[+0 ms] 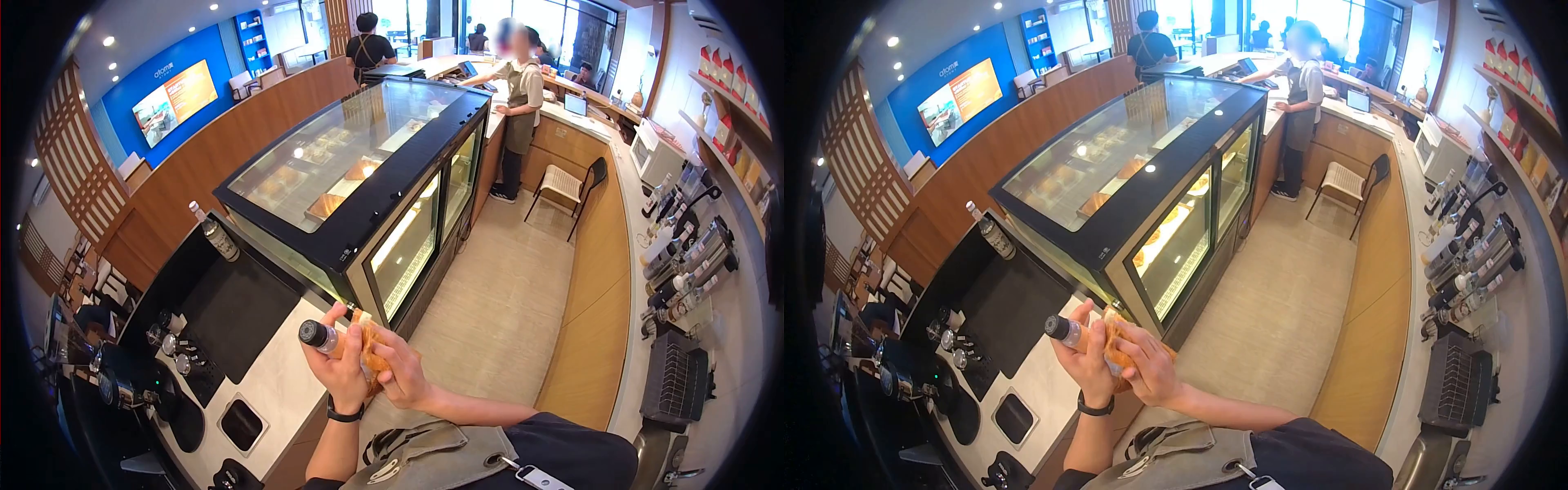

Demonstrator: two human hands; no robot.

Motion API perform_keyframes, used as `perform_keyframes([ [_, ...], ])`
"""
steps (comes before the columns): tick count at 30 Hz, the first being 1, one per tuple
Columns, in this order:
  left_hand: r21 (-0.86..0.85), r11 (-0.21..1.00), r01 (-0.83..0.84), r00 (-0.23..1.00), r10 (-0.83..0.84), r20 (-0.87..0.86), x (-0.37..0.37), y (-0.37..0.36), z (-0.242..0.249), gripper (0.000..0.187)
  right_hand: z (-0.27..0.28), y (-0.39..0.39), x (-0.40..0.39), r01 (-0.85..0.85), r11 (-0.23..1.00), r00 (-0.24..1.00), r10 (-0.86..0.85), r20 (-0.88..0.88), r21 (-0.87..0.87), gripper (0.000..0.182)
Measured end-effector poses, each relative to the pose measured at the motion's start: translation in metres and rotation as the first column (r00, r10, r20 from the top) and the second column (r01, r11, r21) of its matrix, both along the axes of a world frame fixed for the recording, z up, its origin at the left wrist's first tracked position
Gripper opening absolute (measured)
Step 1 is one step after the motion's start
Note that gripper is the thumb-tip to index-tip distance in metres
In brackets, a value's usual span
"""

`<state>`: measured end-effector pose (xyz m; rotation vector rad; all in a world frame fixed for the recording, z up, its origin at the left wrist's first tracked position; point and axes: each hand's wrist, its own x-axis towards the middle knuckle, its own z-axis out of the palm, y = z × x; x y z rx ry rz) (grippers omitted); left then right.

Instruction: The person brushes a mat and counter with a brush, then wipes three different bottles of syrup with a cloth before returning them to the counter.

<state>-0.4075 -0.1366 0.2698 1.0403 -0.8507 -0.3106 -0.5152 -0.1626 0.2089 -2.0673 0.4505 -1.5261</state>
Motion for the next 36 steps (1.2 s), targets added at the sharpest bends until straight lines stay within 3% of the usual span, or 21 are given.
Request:
perform_keyframes([
  [5,0.086,0.983,0.165,0.973,-0.148,-0.175,0.002,0.013,0.011,0.032,0.009,0.002,-0.019,-0.034,0.986,0.987,0.007,-0.161,-0.164,0.059],
  [8,0.206,0.94,0.271,0.958,-0.242,-0.157,0.0,0.022,0.016,0.032,-0.013,-0.012,-0.022,-0.108,0.994,0.977,0.11,-0.18,0.02,0.065],
  [11,0.181,0.936,0.302,0.95,-0.28,-0.138,-0.014,0.03,0.022,0.035,0.0,-0.017,-0.025,-0.258,0.899,0.964,0.266,0.027,0.353,0.066],
  [14,0.184,0.927,0.325,0.94,-0.338,0.042,-0.017,0.036,0.013,0.043,0.032,-0.021,-0.031,-0.418,0.793,0.908,0.382,0.172,0.444,0.068],
  [17,0.147,0.945,0.292,0.937,-0.313,0.152,-0.024,0.033,0.0,0.044,0.038,-0.032,-0.034,-0.371,0.754,0.911,0.408,0.056,0.542,0.074],
  [20,0.071,0.975,0.21,0.968,-0.218,0.124,-0.028,0.027,-0.003,0.045,0.04,-0.017,-0.022,-0.186,0.911,0.981,0.192,0.021,0.367,0.078],
  [23,0.019,0.99,0.136,0.99,-0.137,0.02,-0.024,0.021,-0.002,0.044,0.015,0.002,-0.009,0.143,0.985,0.988,-0.137,-0.069,0.098,0.077],
  [28,0.104,0.984,0.144,0.989,-0.14,-0.043,-0.006,0.024,0.004,0.047,-0.007,0.007,-0.012,0.121,0.987,0.969,-0.141,-0.201,-0.109,0.082],
  [31,0.193,0.972,0.137,0.988,-0.147,0.043,0.003,0.027,0.005,0.038,0.009,-0.009,-0.022,-0.111,0.985,0.979,0.131,-0.158,0.129,0.085],
  [34,0.147,0.989,0.015,0.991,-0.035,0.128,0.005,0.02,-0.008,0.034,-0.006,-0.017,-0.006,-0.294,0.873,0.942,0.333,-0.033,0.389,0.088],
  [35,0.124,0.992,-0.013,0.991,-0.005,0.137,0.006,0.017,-0.008,0.033,-0.008,-0.018,0.001,-0.355,0.813,0.922,0.386,0.03,0.461,0.089],
  [36,0.122,0.992,-0.042,0.989,0.024,0.146,0.008,0.015,-0.003,0.033,0.01,-0.007,0.003,-0.319,0.835,0.939,0.342,0.032,0.448,0.087],
])
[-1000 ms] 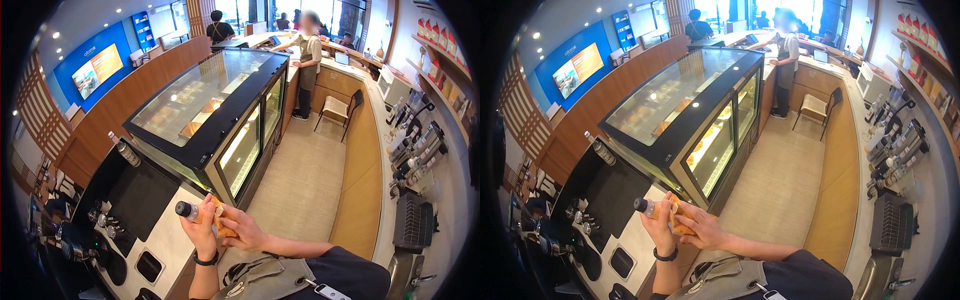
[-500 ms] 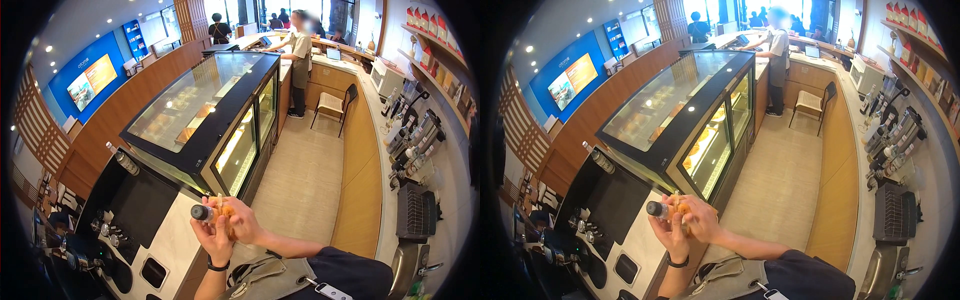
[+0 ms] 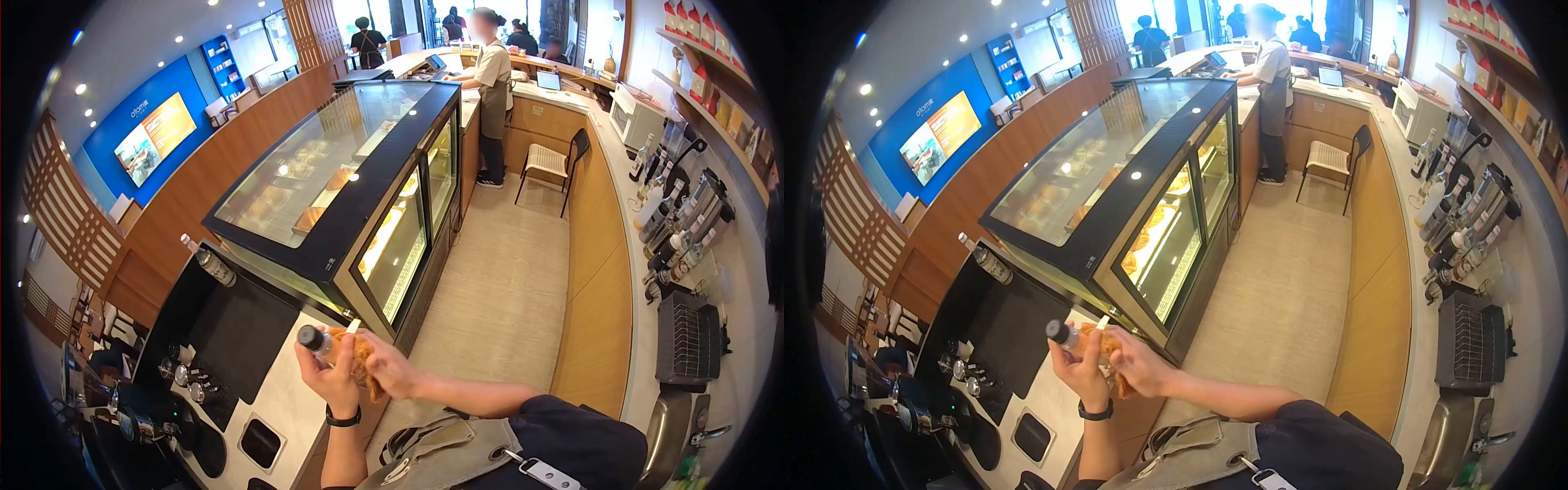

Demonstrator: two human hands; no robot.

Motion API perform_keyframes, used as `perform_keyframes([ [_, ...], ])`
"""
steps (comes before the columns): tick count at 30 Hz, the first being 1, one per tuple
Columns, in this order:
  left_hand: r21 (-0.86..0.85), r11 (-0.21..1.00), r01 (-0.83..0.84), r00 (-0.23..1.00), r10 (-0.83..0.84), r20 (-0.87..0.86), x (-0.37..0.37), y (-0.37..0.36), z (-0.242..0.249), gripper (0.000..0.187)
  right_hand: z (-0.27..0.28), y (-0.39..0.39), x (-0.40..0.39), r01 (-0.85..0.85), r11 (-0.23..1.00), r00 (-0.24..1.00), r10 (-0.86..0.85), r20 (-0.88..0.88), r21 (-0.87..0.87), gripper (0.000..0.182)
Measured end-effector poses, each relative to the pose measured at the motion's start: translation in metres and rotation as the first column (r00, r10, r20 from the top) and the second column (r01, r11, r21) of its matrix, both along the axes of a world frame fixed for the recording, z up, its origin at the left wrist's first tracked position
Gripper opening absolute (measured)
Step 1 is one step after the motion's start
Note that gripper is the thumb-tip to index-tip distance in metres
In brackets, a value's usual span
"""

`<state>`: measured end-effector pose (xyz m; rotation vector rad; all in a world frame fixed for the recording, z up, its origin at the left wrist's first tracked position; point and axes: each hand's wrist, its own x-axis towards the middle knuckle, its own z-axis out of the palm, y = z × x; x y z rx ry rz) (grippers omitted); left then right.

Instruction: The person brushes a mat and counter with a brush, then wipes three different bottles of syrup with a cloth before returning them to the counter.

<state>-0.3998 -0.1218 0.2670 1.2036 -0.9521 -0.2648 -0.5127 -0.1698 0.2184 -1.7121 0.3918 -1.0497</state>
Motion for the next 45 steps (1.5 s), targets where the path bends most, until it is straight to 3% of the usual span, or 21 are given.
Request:
perform_keyframes([
  [3,-0.106,0.993,-0.052,0.954,0.018,-0.299,0.006,0.0,-0.007,0.036,-0.001,0.025,0.012,0.266,0.884,0.957,-0.29,-0.005,-0.383,0.084],
  [4,-0.135,0.99,-0.031,0.949,-0.014,-0.315,0.007,0.002,-0.004,0.037,-0.006,0.027,0.015,0.281,0.839,0.95,-0.311,0.014,-0.466,0.075],
  [7,-0.192,0.975,-0.111,0.929,0.033,-0.369,0.0,0.0,0.011,0.032,-0.01,0.013,0.006,0.146,0.799,0.978,-0.206,-0.037,-0.583,0.056],
  [10,-0.182,0.982,-0.055,0.909,-0.026,-0.416,0.007,0.004,0.005,0.029,-0.016,0.006,-0.006,0.098,0.676,0.975,-0.211,-0.065,-0.73,0.038],
  [13,-0.024,0.999,0.043,0.943,-0.048,-0.33,0.009,0.012,-0.003,0.031,-0.007,-0.001,-0.008,0.094,0.844,0.994,-0.113,-0.002,-0.528,0.03],
  [14,-0.017,1.0,0.018,0.968,-0.022,-0.252,0.002,0.01,-0.006,0.031,-0.012,0.001,-0.004,0.144,0.88,0.988,-0.153,0.017,-0.453,0.036],
  [17,-0.023,0.995,0.094,0.974,-0.097,-0.206,-0.014,0.008,-0.001,0.03,-0.031,-0.013,0.012,0.073,0.981,0.986,-0.044,0.159,-0.179,0.056],
  [18,-0.015,0.993,0.121,0.972,-0.121,-0.201,-0.017,0.01,-0.001,0.032,-0.033,-0.003,0.017,0.103,0.993,0.972,-0.112,0.206,0.056,0.062],
  [19,0.039,0.987,0.157,0.976,-0.149,-0.158,-0.017,0.012,-0.005,0.034,-0.032,-0.005,0.017,0.011,0.991,0.974,-0.04,0.222,0.131,0.057],
  [21,0.07,0.994,0.085,0.987,-0.094,0.133,-0.023,0.018,-0.005,0.036,-0.025,-0.014,0.01,-0.175,0.946,0.959,0.1,0.264,0.274,0.049],
  [22,0.065,0.994,0.091,0.965,-0.105,0.242,-0.02,0.02,-0.005,0.036,-0.028,-0.023,0.004,-0.28,0.926,0.939,0.209,0.273,0.252,0.048],
  [24,0.061,0.992,0.111,0.886,-0.127,0.446,-0.013,0.025,-0.006,0.038,-0.024,-0.044,0.003,-0.477,0.789,0.879,0.417,0.231,0.387,0.047],
  [27,-0.001,0.974,0.229,0.962,-0.226,0.152,-0.01,0.032,-0.012,0.036,-0.023,-0.058,0.001,-0.574,0.586,0.786,0.591,0.183,0.571,0.045],
  [29,-0.155,0.949,0.275,0.958,-0.285,-0.046,-0.006,0.033,-0.013,0.033,-0.013,-0.053,0.012,-0.564,0.401,0.748,0.618,0.241,0.722,0.045],
  [31,-0.303,0.913,0.274,0.916,-0.344,-0.207,0.005,0.029,-0.017,0.031,-0.022,-0.059,0.016,-0.592,0.353,0.689,0.688,0.228,0.724,0.054],
  [34,-0.311,0.904,0.293,0.884,-0.38,-0.273,0.02,0.033,-0.012,0.031,-0.017,-0.048,0.015,-0.569,0.279,0.675,0.696,0.245,0.774,0.06],
  [37,-0.31,0.902,0.302,0.862,-0.397,-0.314,0.032,0.04,-0.006,0.031,-0.044,-0.036,0.01,-0.517,0.404,0.736,0.661,0.15,0.755,0.062],
  [41,-0.337,0.871,0.357,0.813,-0.467,-0.348,0.038,0.046,-0.006,0.031,-0.042,-0.025,-0.004,-0.527,0.281,0.701,0.678,0.223,0.802,0.065],
  [45,-0.296,0.839,0.456,0.78,-0.537,-0.321,0.029,0.047,-0.011,0.03,-0.027,-0.02,0.007,-0.537,0.482,0.758,0.635,0.146,0.692,0.064],
])
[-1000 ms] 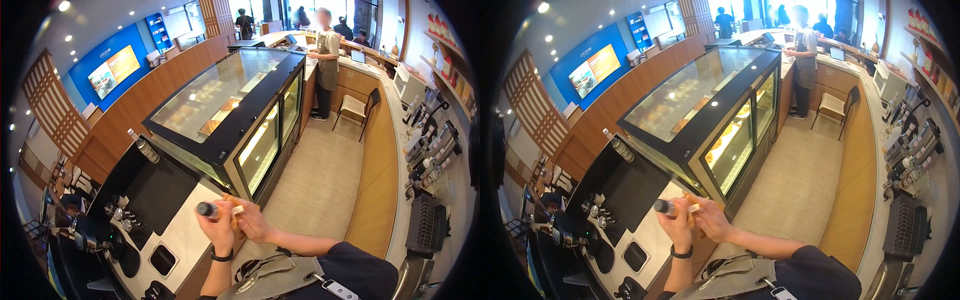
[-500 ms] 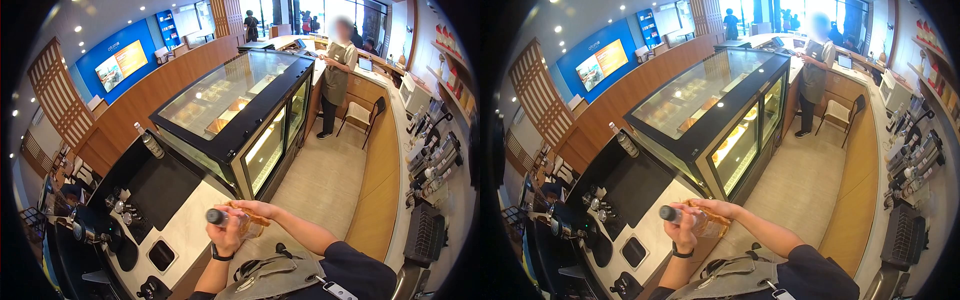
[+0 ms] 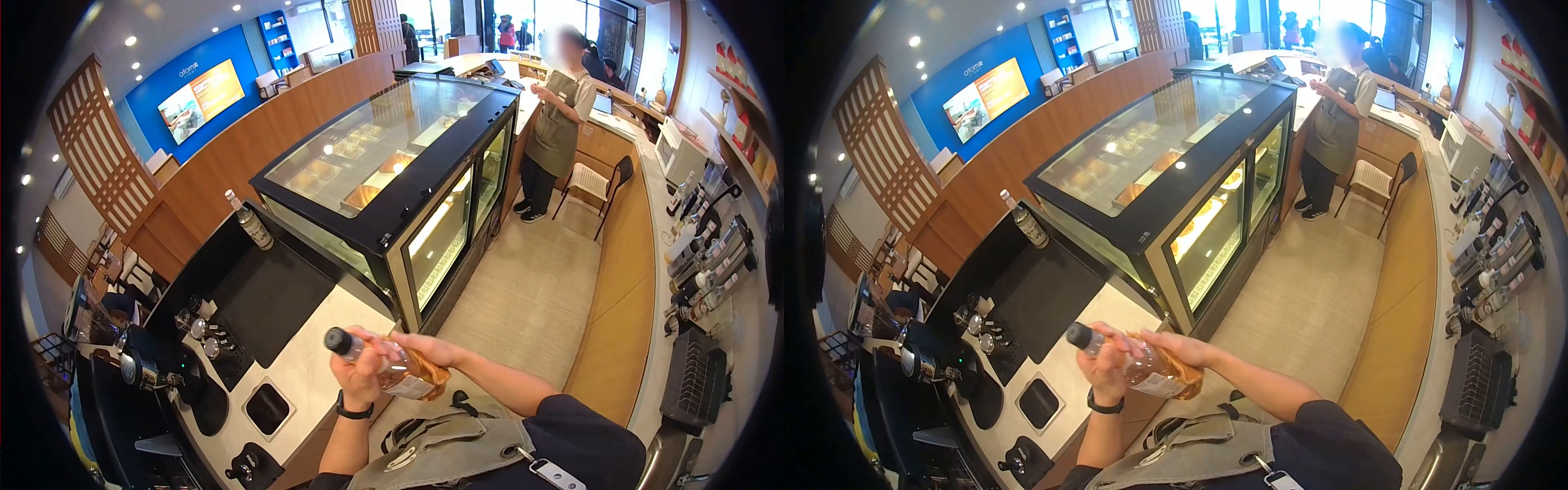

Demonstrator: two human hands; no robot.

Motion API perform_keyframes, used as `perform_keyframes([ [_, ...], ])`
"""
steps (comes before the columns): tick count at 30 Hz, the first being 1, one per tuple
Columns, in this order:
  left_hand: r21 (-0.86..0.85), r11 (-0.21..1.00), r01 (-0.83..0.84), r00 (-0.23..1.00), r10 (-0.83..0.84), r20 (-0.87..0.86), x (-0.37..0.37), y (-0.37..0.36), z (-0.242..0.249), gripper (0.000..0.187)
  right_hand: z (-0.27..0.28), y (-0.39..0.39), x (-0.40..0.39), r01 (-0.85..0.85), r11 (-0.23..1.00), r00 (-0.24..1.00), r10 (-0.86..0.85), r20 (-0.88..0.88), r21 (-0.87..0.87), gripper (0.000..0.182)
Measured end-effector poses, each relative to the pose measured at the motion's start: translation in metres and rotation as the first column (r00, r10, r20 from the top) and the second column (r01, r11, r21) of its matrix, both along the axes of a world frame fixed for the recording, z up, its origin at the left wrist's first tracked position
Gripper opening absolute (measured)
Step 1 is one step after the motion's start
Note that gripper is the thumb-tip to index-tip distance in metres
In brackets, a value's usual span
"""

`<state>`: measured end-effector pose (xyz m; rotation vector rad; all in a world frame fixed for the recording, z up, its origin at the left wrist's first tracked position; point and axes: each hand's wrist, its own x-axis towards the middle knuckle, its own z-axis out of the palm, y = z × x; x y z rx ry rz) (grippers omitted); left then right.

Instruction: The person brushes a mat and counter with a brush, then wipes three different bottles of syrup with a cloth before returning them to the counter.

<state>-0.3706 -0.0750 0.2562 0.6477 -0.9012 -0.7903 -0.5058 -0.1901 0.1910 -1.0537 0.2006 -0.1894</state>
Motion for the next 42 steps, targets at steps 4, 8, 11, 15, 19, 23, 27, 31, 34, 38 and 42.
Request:
perform_keyframes([
  [4,-0.013,0.999,-0.047,0.999,0.047,0.014,-0.003,-0.005,0.002,0.028,0.032,0.012,0.008,0.216,0.961,0.976,-0.216,0.017,-0.175,0.07],
  [8,-0.036,0.946,-0.321,0.938,0.323,0.122,0.008,-0.013,0.001,0.024,0.043,0.047,0.007,0.527,0.487,0.8,-0.561,0.214,-0.696,0.063],
  [11,0.005,0.89,-0.455,0.888,0.454,0.074,0.007,-0.014,0.009,0.015,0.027,0.069,0.021,0.671,-0.012,0.602,-0.574,0.555,-0.741,0.051],
  [15,0.048,0.897,-0.439,0.897,0.435,0.081,-0.009,0.001,0.022,0.015,0.034,0.064,0.021,0.645,-0.008,0.588,-0.634,0.502,-0.765,0.054],
  [19,0.071,0.959,-0.276,0.952,0.262,0.158,-0.018,0.025,0.035,0.031,0.054,0.047,0.029,0.673,0.472,0.71,-0.63,0.316,-0.569,0.065],
  [23,0.07,0.966,-0.247,0.932,0.217,0.291,0.0,0.025,0.016,0.043,0.052,0.05,0.041,0.634,0.624,0.761,-0.609,0.225,-0.457,0.071],
  [27,0.023,0.937,-0.349,0.921,0.339,0.192,0.008,0.022,0.011,0.041,0.051,0.075,0.062,0.752,0.175,0.588,-0.613,0.528,-0.635,0.059],
  [31,0.079,0.905,-0.419,0.901,0.404,0.155,0.013,0.031,0.016,0.04,0.018,0.095,0.06,0.688,-0.036,0.597,-0.539,0.594,-0.724,0.05],
  [34,0.134,0.89,-0.435,0.895,0.411,0.175,0.022,0.04,0.017,0.042,0.006,0.103,0.049,0.602,-0.089,0.673,-0.48,0.564,-0.794,0.069],
  [38,0.157,0.895,-0.418,0.898,0.38,0.221,0.015,0.049,0.015,0.042,-0.011,0.108,0.045,0.6,-0.144,0.619,-0.54,0.57,-0.787,0.081],
  [42,0.166,0.915,-0.367,0.903,0.308,0.298,0.015,0.056,0.014,0.041,-0.008,0.1,0.036,0.554,-0.159,0.641,-0.546,0.54,-0.817,0.083],
])
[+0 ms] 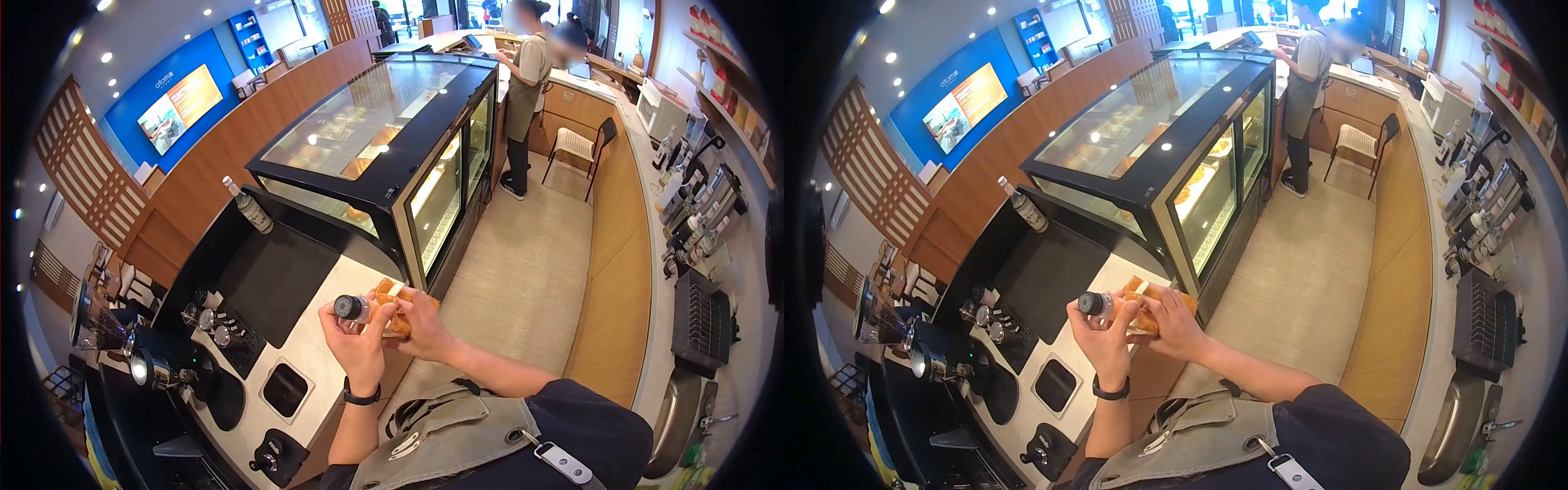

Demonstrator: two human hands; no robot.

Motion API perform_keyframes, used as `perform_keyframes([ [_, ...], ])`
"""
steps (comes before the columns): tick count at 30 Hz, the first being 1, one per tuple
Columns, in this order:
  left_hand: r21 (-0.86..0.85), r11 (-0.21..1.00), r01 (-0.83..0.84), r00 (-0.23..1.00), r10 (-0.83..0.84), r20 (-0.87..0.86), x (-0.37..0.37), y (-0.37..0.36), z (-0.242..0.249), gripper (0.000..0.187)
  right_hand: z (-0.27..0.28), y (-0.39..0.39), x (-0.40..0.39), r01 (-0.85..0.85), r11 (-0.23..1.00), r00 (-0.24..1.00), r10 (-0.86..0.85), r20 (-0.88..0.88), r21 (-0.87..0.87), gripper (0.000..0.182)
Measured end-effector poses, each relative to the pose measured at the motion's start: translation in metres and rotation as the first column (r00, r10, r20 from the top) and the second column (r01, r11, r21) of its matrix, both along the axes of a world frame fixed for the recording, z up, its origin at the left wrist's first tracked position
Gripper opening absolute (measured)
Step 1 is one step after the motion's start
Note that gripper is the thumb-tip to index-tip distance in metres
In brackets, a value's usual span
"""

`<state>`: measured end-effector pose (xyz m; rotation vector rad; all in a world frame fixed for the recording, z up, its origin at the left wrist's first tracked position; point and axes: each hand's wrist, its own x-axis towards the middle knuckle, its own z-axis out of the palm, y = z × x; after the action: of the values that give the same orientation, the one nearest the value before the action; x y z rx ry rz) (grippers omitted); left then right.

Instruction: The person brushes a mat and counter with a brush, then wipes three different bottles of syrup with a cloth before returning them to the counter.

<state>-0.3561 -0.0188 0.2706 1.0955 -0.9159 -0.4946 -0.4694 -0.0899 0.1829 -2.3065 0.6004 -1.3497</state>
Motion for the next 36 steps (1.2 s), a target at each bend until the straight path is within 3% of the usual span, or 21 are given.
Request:
perform_keyframes([
  [1,0.023,0.999,0.029,0.999,-0.029,0.013,0.002,0.002,0.0,0.042,0.001,-0.002,-0.003,-0.08,0.993,0.997,0.078,0.022,0.086,0.085],
  [3,0.024,0.996,0.089,0.942,-0.092,0.323,0.018,0.001,-0.004,0.05,0.006,-0.009,-0.008,-0.261,0.928,0.965,0.248,0.081,0.265,0.089],
  [5,0.042,0.994,0.103,0.777,-0.107,0.62,0.034,-0.002,0.0,0.054,0.025,-0.014,-0.014,-0.45,0.762,0.89,0.423,0.167,0.465,0.093],
  [6,0.031,0.984,0.174,0.863,-0.167,0.477,0.035,-0.006,-0.004,0.052,0.035,-0.012,-0.017,-0.537,0.633,0.832,0.506,0.227,0.558,0.094],
  [8,-0.029,0.955,0.296,0.946,-0.288,0.151,0.035,-0.016,-0.017,0.047,0.046,-0.006,-0.014,-0.534,0.607,0.833,0.498,0.241,0.589,0.098],
  [9,-0.048,0.959,0.281,0.957,-0.276,0.09,0.027,-0.014,-0.004,0.042,0.05,-0.007,-0.011,-0.532,0.599,0.834,0.494,0.246,0.599,0.099],
  [12,-0.197,0.98,0.04,0.998,-0.029,0.055,0.02,-0.025,-0.003,0.039,0.045,-0.004,-0.004,-0.328,0.901,0.94,0.34,0.006,0.286,0.1],
  [13,-0.221,0.975,-0.034,0.996,0.051,0.071,0.021,-0.031,-0.006,0.035,0.041,-0.001,-0.002,-0.217,0.966,0.969,0.23,-0.084,0.14,0.092],
  [16,-0.233,0.964,-0.128,0.989,0.107,-0.098,0.009,-0.039,0.009,0.034,0.042,-0.009,0.003,-0.186,0.983,0.981,0.185,-0.051,-0.009,0.078],
  [18,-0.249,0.95,-0.188,0.982,0.18,-0.057,0.018,-0.054,0.006,0.033,0.041,-0.019,0.004,-0.149,0.98,0.989,0.148,-0.021,-0.134,0.058],
  [19,-0.252,0.946,-0.206,0.977,0.186,-0.101,0.021,-0.06,0.01,0.033,0.039,-0.022,0.002,-0.09,0.989,0.996,0.087,-0.03,-0.119,0.044],
  [20,-0.257,0.939,-0.229,0.97,0.197,-0.145,0.022,-0.066,0.013,0.034,0.03,-0.033,0.0,-0.115,0.989,0.993,0.115,-0.005,-0.089,0.041],
  [25,-0.28,0.924,-0.261,0.957,0.209,-0.2,0.031,-0.089,0.031,0.032,0.003,-0.072,-0.022,-0.281,0.951,0.958,0.269,0.101,0.132,0.042],
  [28,-0.259,0.93,-0.262,0.957,0.216,-0.195,0.032,-0.103,0.029,0.032,0.014,-0.093,-0.028,-0.387,0.891,0.922,0.374,0.103,0.236,0.041],
  [33,-0.257,0.937,-0.239,0.962,0.192,-0.195,0.027,-0.121,0.034,0.037,0.065,-0.131,-0.016,-0.494,0.774,0.844,0.537,0.003,0.396,0.06],
  [35,-0.254,0.939,-0.231,0.962,0.181,-0.204,0.023,-0.125,0.039,0.031,0.069,-0.147,-0.011,-0.567,0.522,0.752,0.644,0.142,0.637,0.063],
  [36,-0.254,0.939,-0.232,0.961,0.18,-0.21,0.022,-0.127,0.041,0.029,0.066,-0.153,-0.005,-0.602,0.469,0.729,0.654,0.204,0.646,0.064],
])
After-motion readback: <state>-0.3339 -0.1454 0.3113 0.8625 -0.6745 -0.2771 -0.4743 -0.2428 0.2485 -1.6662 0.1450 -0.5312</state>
